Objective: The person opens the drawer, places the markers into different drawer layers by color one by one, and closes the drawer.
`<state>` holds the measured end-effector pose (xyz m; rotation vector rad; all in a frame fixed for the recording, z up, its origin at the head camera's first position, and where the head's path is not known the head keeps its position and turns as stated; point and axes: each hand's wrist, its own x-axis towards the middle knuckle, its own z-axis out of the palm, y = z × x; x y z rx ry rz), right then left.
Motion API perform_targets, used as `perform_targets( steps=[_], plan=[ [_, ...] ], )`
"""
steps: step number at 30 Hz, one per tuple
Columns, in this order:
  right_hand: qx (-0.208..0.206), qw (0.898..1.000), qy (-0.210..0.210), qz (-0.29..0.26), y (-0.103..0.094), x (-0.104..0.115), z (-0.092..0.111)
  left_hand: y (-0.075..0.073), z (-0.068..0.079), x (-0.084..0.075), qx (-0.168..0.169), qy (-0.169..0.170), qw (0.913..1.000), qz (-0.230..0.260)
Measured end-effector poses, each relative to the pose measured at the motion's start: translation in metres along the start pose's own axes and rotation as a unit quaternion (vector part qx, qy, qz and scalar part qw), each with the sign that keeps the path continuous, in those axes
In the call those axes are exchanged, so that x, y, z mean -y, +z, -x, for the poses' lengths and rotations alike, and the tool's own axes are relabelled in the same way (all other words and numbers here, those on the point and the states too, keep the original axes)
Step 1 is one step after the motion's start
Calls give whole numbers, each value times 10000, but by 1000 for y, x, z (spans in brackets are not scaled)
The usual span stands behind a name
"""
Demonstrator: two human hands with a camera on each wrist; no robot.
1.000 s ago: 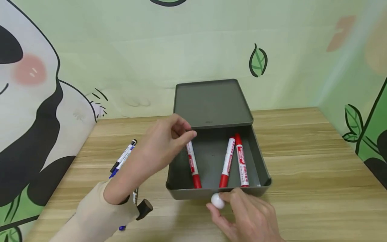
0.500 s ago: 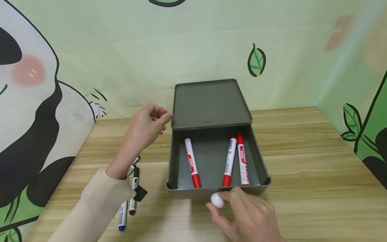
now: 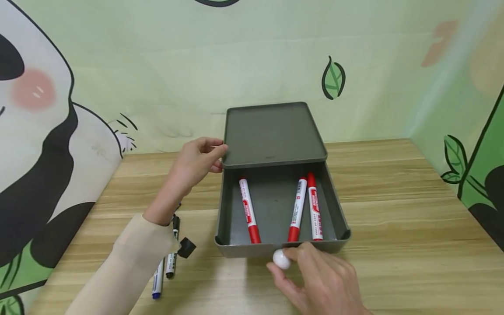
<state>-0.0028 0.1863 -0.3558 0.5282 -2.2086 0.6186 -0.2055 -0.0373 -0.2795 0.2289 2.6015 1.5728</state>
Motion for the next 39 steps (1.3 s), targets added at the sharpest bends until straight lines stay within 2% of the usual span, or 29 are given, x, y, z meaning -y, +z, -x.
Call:
perform_targets(
  steps=[10, 15, 19, 24, 30, 39],
  plan=[
    [-35, 9999, -20, 98, 0, -1, -1, 6, -2, 2, 22, 83, 9983, 581],
    [-26, 9999, 1, 138, 0, 0, -2, 6, -1, 4, -36, 213, 9980, 600],
    [-149, 9997, -93, 182, 2, 0, -3, 6, -1, 5, -43, 217, 9981, 574],
    [-72, 9993, -170, 310, 3, -1, -8, 5, -2, 5, -79, 216, 9979, 605],
    [-387, 9973, -492, 397, 9, -8, -16, 5, -2, 3, -87, 199, 9975, 674],
    [171, 9979, -142, 606, 11, -15, -27, 5, -2, 6, -91, 202, 9963, 833]
  ],
)
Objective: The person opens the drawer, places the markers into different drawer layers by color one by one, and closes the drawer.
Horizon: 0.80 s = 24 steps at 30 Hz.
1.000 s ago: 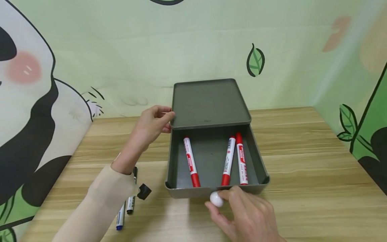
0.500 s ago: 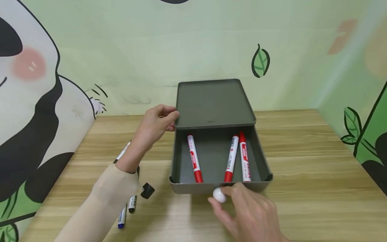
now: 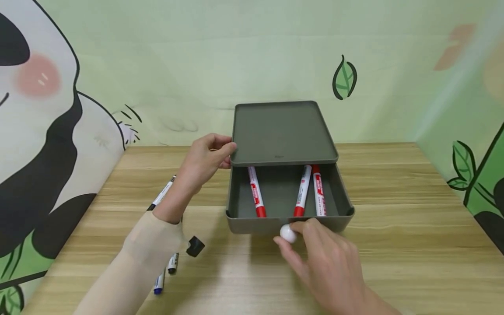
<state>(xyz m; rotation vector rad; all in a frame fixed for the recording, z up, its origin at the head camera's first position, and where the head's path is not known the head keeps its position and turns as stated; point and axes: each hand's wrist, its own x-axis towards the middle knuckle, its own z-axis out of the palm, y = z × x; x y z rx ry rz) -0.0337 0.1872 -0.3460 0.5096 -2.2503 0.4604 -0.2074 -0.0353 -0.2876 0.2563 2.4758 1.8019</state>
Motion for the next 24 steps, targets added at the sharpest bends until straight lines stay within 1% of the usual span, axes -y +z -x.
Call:
perform_targets(
  steps=[9, 18, 24],
  plan=[
    [-32, 10000, -82, -20, 11, -15, -15, 2, 1, 1, -10, 22, 10000, 96],
    [-11, 9998, 48, -206, 23, -27, -27, 1, 1, 1, -46, 24, 9999, 115],
    [3, 9999, 64, -147, 28, -31, -32, 1, 1, 2, -71, 58, 9999, 93]
  ],
)
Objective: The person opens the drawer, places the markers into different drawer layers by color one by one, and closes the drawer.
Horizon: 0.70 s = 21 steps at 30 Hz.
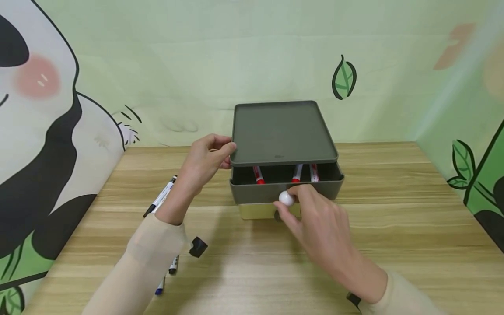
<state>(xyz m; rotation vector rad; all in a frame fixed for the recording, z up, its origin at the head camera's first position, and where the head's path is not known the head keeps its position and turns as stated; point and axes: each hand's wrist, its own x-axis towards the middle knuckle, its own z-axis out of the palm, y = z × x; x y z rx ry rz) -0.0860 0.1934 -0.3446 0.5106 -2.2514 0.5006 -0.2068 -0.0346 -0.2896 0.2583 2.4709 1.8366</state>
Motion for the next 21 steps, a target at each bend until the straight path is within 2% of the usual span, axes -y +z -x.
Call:
perform_targets(
  steps=[21],
  plan=[
    [-5, 9998, 148, -135, 17, -14, -15, 2, 0, -1, -67, 22, 10000, -51]
  ],
)
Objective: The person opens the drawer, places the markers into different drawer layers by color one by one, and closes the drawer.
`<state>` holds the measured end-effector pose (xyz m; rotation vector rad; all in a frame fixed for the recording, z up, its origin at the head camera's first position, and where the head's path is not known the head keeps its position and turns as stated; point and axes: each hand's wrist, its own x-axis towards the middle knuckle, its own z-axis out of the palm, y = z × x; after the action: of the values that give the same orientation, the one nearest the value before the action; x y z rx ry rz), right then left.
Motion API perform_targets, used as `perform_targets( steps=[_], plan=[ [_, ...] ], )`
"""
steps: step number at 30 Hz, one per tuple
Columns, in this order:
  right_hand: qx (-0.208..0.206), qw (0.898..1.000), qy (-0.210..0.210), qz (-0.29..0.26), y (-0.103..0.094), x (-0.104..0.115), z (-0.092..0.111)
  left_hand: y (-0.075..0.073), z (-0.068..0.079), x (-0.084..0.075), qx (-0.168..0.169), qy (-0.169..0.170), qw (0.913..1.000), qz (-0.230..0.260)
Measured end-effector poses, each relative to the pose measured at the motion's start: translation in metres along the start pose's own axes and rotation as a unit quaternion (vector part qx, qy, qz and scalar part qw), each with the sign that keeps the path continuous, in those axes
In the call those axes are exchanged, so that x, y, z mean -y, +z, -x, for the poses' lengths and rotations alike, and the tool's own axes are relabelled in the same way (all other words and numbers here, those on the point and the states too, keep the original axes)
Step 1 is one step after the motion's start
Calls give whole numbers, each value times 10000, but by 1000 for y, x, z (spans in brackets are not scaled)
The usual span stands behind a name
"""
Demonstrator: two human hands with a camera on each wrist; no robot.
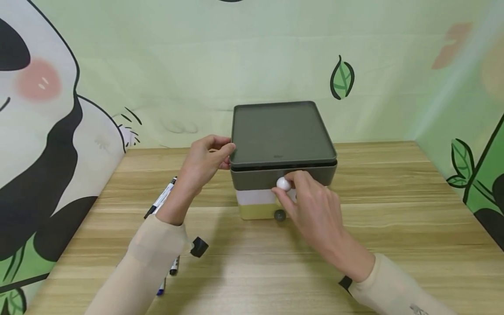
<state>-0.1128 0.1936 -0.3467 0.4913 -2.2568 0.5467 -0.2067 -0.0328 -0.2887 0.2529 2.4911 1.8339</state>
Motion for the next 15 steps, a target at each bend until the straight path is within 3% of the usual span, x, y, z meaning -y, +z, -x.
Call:
perform_targets(
  steps=[15],
  plan=[
    [-27, 10000, 25, -56, 9, -6, -5, 0, -1, 1, -67, 64, 10000, -36]
  ],
)
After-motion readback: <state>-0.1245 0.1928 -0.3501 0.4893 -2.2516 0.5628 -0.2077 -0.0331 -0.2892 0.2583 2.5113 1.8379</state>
